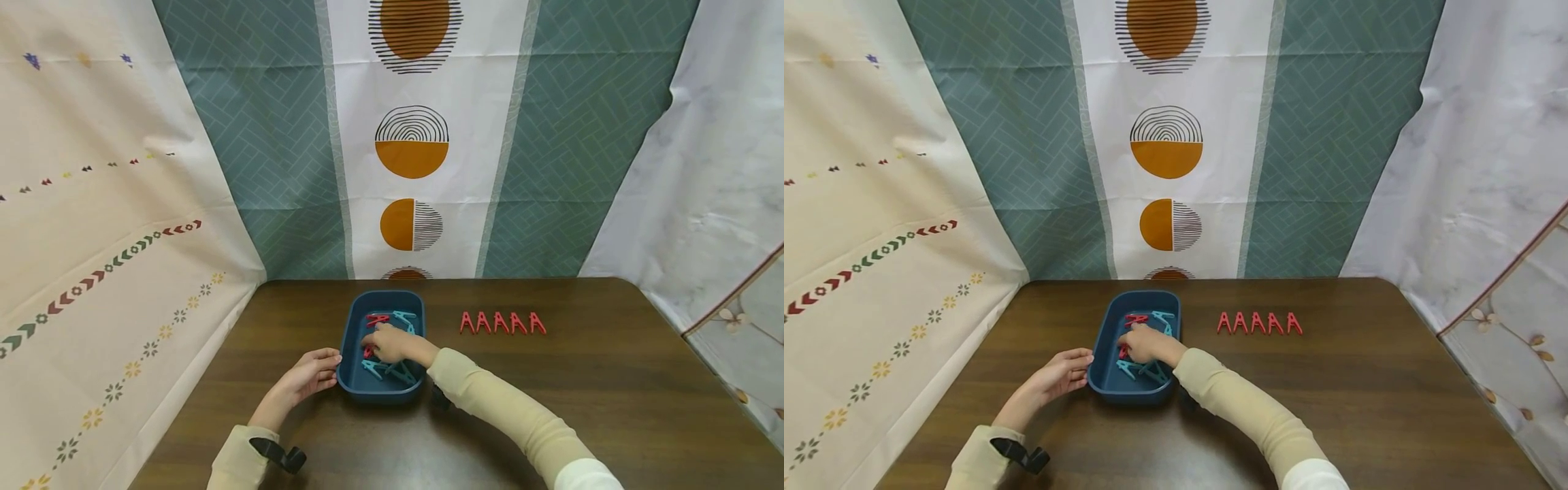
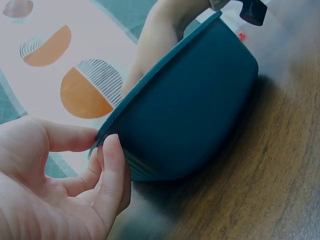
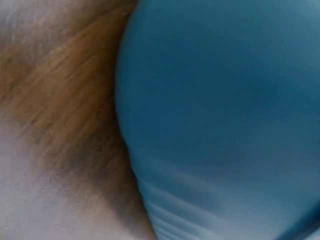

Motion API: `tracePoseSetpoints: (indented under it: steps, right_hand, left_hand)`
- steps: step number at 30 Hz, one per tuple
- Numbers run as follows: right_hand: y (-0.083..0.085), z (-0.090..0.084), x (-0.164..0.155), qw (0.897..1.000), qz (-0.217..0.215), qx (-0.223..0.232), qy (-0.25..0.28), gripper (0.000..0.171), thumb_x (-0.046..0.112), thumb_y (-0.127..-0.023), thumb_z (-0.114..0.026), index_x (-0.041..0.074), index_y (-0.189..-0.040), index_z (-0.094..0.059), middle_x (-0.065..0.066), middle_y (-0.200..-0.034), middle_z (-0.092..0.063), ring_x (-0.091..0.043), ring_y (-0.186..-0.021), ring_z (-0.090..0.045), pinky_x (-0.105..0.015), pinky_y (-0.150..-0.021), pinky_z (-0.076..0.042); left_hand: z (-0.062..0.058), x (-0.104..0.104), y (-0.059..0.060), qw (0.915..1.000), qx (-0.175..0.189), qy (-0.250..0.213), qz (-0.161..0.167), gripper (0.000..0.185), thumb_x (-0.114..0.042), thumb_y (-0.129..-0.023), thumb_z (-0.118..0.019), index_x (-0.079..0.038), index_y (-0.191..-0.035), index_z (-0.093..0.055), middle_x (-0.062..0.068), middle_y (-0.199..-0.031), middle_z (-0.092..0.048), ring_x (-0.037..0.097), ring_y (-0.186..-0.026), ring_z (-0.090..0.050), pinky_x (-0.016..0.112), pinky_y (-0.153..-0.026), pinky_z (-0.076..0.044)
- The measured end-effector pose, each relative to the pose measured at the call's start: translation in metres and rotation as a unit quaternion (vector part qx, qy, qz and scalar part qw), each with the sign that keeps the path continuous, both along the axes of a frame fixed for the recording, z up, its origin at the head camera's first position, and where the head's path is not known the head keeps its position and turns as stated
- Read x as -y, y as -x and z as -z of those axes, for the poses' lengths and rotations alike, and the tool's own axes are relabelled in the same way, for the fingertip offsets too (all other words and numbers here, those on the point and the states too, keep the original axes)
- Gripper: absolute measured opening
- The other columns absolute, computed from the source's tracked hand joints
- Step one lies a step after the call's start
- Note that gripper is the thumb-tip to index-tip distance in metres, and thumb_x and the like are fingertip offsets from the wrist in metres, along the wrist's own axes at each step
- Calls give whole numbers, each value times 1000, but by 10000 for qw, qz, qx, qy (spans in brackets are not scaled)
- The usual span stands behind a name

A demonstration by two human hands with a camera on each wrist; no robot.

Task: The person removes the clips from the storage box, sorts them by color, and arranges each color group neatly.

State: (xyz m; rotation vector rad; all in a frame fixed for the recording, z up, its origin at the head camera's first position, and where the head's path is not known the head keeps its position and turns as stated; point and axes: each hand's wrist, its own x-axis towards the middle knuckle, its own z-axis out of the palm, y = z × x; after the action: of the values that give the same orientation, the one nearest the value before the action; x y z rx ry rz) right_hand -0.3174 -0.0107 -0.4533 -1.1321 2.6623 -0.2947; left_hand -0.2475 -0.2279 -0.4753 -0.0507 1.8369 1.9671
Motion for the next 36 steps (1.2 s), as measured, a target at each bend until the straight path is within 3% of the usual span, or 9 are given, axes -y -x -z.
tracePoseSetpoints:
  steps: [4,6,10,16,25,36]
  right_hand:
    - [0,3,-3,9992,235,-322,-58,35,7,-92,-59,20,-123,-65,-10,-128,-49,-21,-111,-44,-32,-94,-46]
    - [1,5,-4,9984,280,-486,5,32,6,-89,-62,19,-118,-68,-9,-127,-52,-21,-112,-47,-33,-93,-49]
    - [4,8,-5,9975,280,-646,42,22,6,-86,-66,16,-106,-69,-4,-107,-63,-14,-92,-56,-27,-79,-52]
    - [7,5,-9,9978,290,-561,177,14,14,-87,-69,14,-101,-68,0,-90,-63,-10,-75,-50,-21,-66,-45]
    - [1,-12,-26,9907,610,-481,1116,21,21,-89,-67,12,-109,-66,-3,-96,-64,-11,-75,-49,-21,-62,-41]
    - [-1,-18,-54,9649,929,-862,2301,20,20,-85,-66,14,-104,-64,-1,-87,-56,-10,-70,-48,-20,-57,-40]
  left_hand:
    - [0,-2,0,10000,13,17,-6,14,-15,-98,-55,-6,-108,-52,-6,-78,-60,5,-67,-59,19,-67,-53]
    - [0,-2,0,10000,7,33,-7,15,-16,-97,-55,-6,-109,-52,-6,-78,-60,5,-67,-59,19,-67,-53]
    - [1,-3,0,10000,9,38,-38,17,-16,-97,-57,-7,-109,-53,-6,-79,-62,4,-67,-60,19,-67,-53]
    - [1,-4,2,10000,12,3,-75,16,-15,-97,-57,-6,-109,-52,-6,-79,-62,4,-67,-60,18,-67,-53]
    - [0,-4,2,10000,3,44,-57,24,-13,-97,-55,0,-116,-48,-4,-81,-61,5,-68,-60,19,-68,-53]
    - [0,-1,3,10000,11,66,-59,27,-14,-97,-56,1,-117,-48,-4,-83,-60,5,-70,-60,19,-69,-53]
